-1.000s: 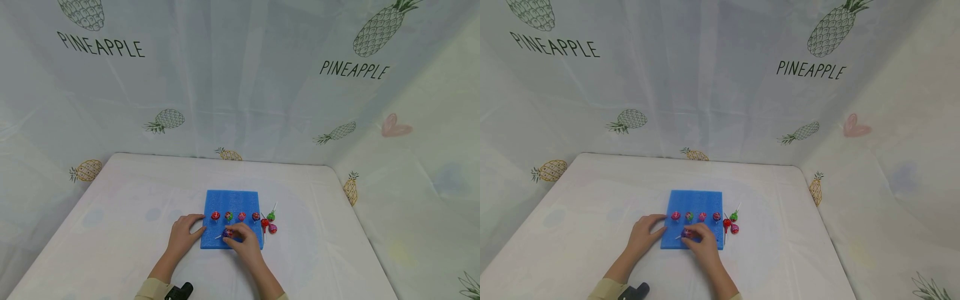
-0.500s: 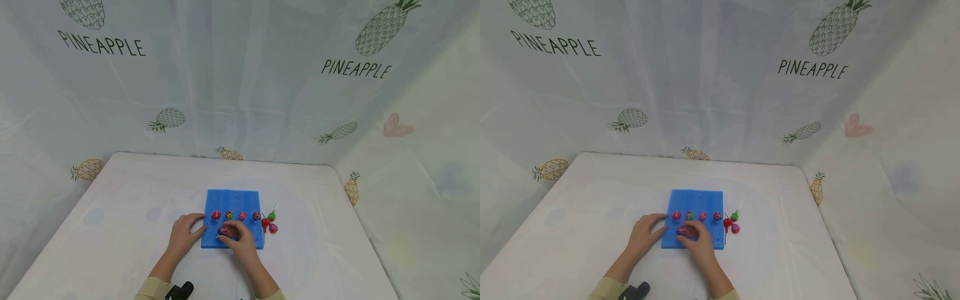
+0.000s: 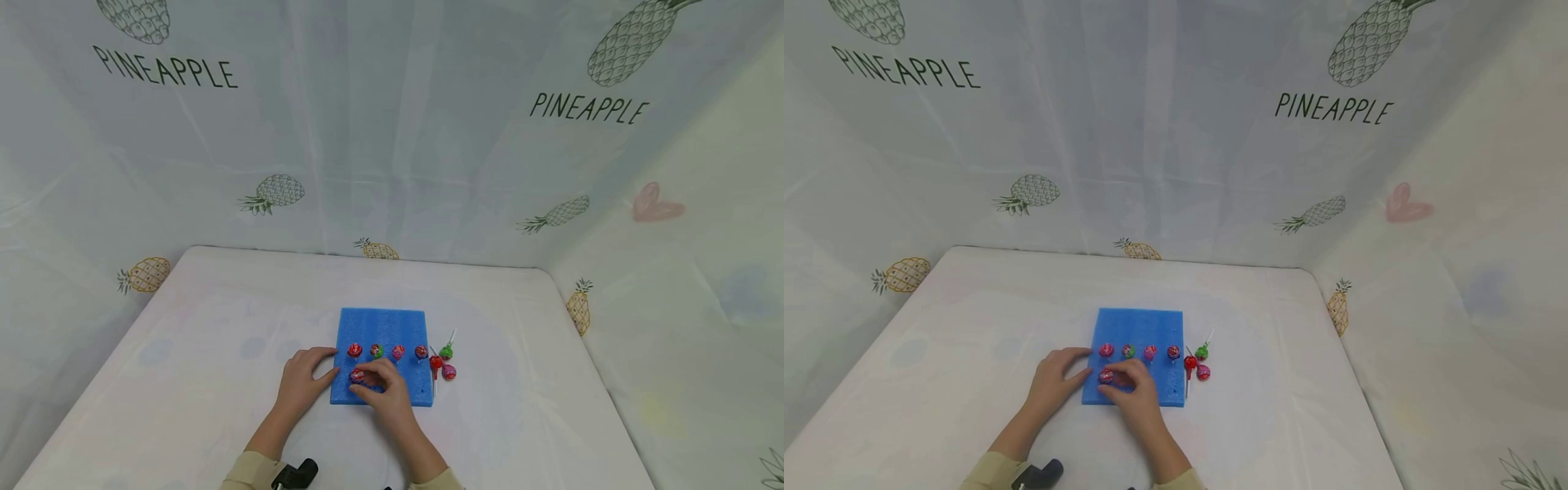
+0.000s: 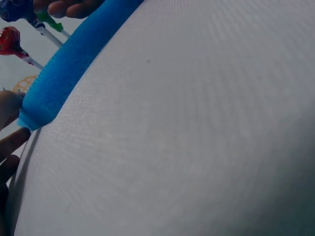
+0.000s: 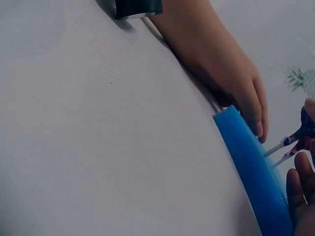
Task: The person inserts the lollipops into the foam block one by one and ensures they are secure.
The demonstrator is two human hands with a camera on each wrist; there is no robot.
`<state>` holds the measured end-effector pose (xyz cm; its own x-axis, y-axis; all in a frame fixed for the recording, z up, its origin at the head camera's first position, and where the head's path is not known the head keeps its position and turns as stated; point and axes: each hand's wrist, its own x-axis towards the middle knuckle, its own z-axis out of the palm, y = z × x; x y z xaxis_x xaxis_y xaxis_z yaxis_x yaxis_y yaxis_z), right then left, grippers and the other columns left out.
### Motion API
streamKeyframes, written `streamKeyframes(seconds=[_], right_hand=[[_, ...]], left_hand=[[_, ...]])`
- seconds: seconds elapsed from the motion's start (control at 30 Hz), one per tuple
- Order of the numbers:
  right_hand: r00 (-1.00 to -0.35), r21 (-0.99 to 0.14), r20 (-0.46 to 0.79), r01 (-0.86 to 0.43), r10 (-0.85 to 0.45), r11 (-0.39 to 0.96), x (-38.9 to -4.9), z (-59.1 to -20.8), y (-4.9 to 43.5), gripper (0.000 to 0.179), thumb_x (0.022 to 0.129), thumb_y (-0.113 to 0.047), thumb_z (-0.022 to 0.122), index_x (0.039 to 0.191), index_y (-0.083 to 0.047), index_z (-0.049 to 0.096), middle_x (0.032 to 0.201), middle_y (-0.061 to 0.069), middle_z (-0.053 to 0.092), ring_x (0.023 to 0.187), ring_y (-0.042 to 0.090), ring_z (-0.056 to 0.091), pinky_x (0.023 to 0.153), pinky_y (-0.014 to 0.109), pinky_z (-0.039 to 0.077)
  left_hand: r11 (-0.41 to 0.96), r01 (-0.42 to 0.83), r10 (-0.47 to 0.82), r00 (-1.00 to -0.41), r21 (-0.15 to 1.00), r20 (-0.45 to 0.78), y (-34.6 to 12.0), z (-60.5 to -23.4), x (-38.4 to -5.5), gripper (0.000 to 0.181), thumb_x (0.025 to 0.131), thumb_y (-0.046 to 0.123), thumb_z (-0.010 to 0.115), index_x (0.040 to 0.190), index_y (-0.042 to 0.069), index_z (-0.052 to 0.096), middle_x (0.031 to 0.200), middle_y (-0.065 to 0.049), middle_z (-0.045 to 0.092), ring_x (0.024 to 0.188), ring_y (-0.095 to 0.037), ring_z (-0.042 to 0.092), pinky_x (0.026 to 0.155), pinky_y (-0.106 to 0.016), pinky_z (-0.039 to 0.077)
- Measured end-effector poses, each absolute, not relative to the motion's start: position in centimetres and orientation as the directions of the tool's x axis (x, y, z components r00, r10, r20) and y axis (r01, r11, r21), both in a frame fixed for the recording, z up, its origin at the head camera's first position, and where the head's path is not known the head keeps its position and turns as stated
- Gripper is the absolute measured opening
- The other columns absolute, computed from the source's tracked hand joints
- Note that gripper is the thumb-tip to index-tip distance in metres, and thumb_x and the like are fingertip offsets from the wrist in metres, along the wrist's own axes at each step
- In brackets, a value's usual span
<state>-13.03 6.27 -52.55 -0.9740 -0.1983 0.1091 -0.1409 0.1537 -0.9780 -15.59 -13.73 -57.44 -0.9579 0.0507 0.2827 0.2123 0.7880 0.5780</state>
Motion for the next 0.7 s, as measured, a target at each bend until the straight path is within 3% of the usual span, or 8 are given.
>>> streamKeyframes(seconds=[0.13, 0.23, 0.7], right_hand=[[-0.977, -0.977, 0.111, -0.14, -0.18, 0.16, -13.5, -54.5, 6.2, 0.03, 0.081, -0.017, 0.08, 0.11, -0.013, 0.073, 0.096, 0.001, 0.058, 0.089, 0.019, 0.057, 0.08, 0.025, 0.05], [-0.974, -0.975, 0.128, -0.158, -0.185, 0.157, -13.5, -54.6, 6.2, 0.031, 0.082, -0.018, 0.08, 0.112, -0.012, 0.073, 0.096, 0.0, 0.057, 0.088, 0.016, 0.056, 0.08, 0.025, 0.05], [-0.984, -0.976, 0.078, -0.108, -0.158, 0.19, -13.1, -54.4, 6.0, 0.029, 0.085, -0.024, 0.078, 0.112, -0.018, 0.073, 0.094, -0.002, 0.056, 0.087, 0.016, 0.055, 0.077, 0.023, 0.048]], left_hand=[[0.792, 0.225, 0.057, -0.953, 0.567, 0.299, -13.7, -57.6, -15.7, 0.038, 0.084, 0.028, 0.077, 0.118, 0.016, 0.069, 0.119, -0.004, 0.067, 0.109, -0.028, 0.056, 0.092, -0.053, 0.042], [0.793, 0.237, 0.056, -0.946, 0.562, 0.32, -13.7, -57.7, -15.7, 0.038, 0.083, 0.027, 0.078, 0.117, 0.015, 0.069, 0.118, -0.004, 0.067, 0.107, -0.029, 0.057, 0.09, -0.053, 0.043], [0.784, 0.228, 0.062, -0.954, 0.577, 0.292, -13.7, -57.6, -15.8, 0.037, 0.085, 0.029, 0.076, 0.118, 0.016, 0.069, 0.12, -0.004, 0.067, 0.109, -0.029, 0.056, 0.093, -0.054, 0.042]])
